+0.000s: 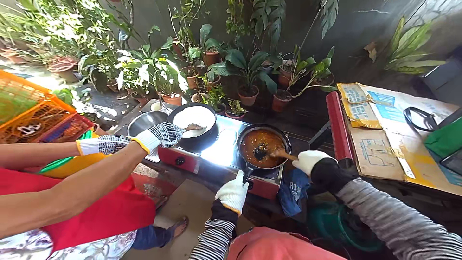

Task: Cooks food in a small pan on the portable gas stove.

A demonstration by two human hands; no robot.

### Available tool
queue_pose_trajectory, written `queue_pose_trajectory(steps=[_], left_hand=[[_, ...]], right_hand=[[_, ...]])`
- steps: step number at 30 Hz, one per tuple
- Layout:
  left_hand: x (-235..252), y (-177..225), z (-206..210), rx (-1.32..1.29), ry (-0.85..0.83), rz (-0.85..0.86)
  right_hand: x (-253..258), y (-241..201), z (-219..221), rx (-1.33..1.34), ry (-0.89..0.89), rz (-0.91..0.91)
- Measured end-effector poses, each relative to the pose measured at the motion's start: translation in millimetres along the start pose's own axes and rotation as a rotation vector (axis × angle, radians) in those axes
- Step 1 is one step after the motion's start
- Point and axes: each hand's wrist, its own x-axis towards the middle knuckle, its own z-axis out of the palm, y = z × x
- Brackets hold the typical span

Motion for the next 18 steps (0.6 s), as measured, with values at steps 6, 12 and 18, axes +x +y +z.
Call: queue_pose_trajectory(steps=[6,12,18], left_hand=[[0,1,-1,0.006,-0.001,-0.005],[-2,1,-2,0.01,0.001,-0.007],[2,-5,-2,-0.034,-0.006,0.023]], right_hand=[[33,-33,29,0.037,0.055,0.004],[-3,-14,2,-0.122,0.048,-0.033],[45,-25,-2,0.125,0.155,0.063]])
